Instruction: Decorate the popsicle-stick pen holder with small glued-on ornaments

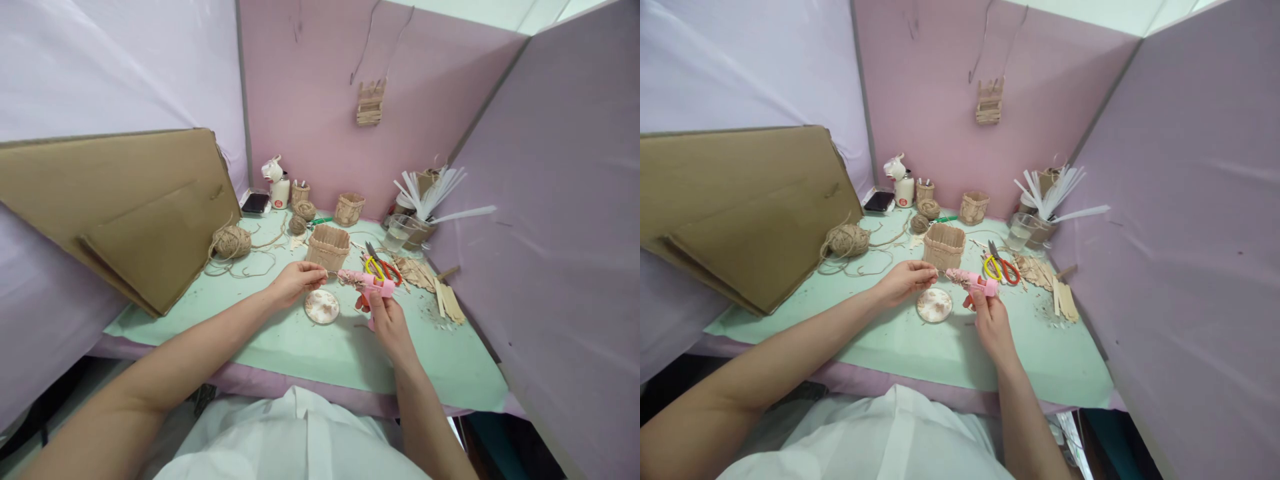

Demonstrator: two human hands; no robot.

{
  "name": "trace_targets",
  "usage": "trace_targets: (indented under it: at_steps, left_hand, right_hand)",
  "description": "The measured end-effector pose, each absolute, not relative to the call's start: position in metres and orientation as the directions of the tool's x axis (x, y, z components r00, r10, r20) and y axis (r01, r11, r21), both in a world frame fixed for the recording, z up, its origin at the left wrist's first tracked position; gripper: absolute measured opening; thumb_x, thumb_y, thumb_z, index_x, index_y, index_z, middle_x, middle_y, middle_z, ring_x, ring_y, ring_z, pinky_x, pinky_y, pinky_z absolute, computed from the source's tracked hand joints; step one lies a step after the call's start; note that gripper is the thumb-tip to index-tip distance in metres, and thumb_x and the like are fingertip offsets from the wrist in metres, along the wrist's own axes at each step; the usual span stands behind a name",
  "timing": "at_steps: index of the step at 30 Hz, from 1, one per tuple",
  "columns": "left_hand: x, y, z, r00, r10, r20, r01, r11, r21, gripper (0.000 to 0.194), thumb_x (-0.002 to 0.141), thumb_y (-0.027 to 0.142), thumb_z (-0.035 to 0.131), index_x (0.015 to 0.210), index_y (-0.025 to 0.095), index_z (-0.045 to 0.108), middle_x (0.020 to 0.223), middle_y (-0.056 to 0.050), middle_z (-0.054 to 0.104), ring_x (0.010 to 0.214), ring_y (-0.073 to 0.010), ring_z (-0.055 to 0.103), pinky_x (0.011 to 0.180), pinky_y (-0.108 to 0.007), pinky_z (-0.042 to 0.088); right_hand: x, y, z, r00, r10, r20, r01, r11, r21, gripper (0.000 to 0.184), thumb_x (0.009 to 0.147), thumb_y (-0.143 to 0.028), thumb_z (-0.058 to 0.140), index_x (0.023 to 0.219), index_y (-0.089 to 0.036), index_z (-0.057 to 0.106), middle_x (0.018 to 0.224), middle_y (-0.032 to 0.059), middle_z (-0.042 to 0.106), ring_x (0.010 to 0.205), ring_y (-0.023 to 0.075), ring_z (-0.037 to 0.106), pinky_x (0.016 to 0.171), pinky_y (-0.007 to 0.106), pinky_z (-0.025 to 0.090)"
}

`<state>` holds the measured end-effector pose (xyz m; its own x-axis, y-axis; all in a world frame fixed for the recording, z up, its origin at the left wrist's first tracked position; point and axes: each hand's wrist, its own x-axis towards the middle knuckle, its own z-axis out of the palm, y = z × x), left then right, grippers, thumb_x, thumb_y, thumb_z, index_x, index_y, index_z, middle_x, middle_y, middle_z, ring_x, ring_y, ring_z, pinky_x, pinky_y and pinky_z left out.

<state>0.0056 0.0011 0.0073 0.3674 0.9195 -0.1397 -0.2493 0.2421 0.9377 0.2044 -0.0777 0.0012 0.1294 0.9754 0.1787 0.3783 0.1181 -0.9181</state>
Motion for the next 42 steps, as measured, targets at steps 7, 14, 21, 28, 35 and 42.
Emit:
trace_targets:
  at_steps: [7,14,21,28,35,42]
  left_hand:
    - [0.0050,0.0019,0.0057,0.367,0.921,-0.134,-0.247,0.236,0.940,0.031,0.057,0.033,0.082,0.075,0.012,0.068,0.070,-0.004,0.064,0.067,-0.0104,0.057,0.069,-0.026,0.043]
    - [0.0057,0.0016,0.0066,0.352,0.924,-0.149,-0.257,0.248,0.934,0.032,0.055,0.032,0.083,0.075,0.012,0.068,0.072,-0.005,0.065,0.069,-0.0112,0.058,0.071,-0.027,0.045]
    - [0.0056,0.0019,0.0057,0.358,0.922,-0.145,-0.248,0.244,0.938,0.032,0.056,0.033,0.082,0.075,0.013,0.068,0.071,-0.004,0.065,0.068,-0.0106,0.058,0.071,-0.026,0.045]
    - [0.0058,0.0028,0.0040,0.352,0.925,-0.143,-0.253,0.241,0.937,0.033,0.054,0.033,0.083,0.075,0.013,0.068,0.073,-0.005,0.065,0.070,-0.0119,0.059,0.072,-0.027,0.046]
    - [0.0062,0.0013,0.0057,0.349,0.926,-0.141,-0.254,0.239,0.937,0.034,0.053,0.034,0.083,0.074,0.013,0.068,0.073,-0.006,0.065,0.071,-0.0129,0.058,0.072,-0.028,0.046]
    - [0.0057,0.0012,0.0054,0.353,0.925,-0.139,-0.254,0.238,0.937,0.034,0.054,0.034,0.083,0.075,0.013,0.068,0.073,-0.006,0.066,0.071,-0.0124,0.059,0.073,-0.028,0.046]
  right_hand:
    - [0.2048,-0.0771,-0.0012,0.149,0.975,0.165,0.372,0.100,-0.923,0.060,0.083,-0.068,0.036,0.072,-0.015,0.060,0.063,0.0030,0.055,0.044,0.0098,0.040,0.042,0.023,0.033]
    - [0.2045,-0.0778,-0.0009,0.160,0.973,0.165,0.378,0.094,-0.921,0.062,0.082,-0.071,0.036,0.070,-0.015,0.060,0.060,0.0032,0.054,0.045,0.0107,0.041,0.043,0.024,0.034]
    - [0.2051,-0.0763,-0.0040,0.169,0.973,0.160,0.381,0.085,-0.921,0.062,0.081,-0.073,0.036,0.071,-0.015,0.059,0.058,0.0025,0.054,0.044,0.0113,0.039,0.044,0.025,0.034]
    - [0.2052,-0.0766,-0.0027,0.163,0.973,0.165,0.374,0.094,-0.923,0.061,0.081,-0.071,0.037,0.068,-0.016,0.058,0.057,0.0020,0.052,0.044,0.0112,0.040,0.044,0.024,0.033]
    - [0.2054,-0.0768,-0.0027,0.158,0.971,0.179,0.407,0.101,-0.908,0.060,0.082,-0.071,0.035,0.069,-0.017,0.058,0.055,0.0010,0.051,0.046,0.0126,0.042,0.046,0.025,0.035]
    - [0.2047,-0.0770,-0.0004,0.156,0.973,0.171,0.405,0.095,-0.910,0.060,0.082,-0.071,0.036,0.068,-0.016,0.056,0.058,0.0019,0.052,0.045,0.0116,0.041,0.044,0.025,0.034]
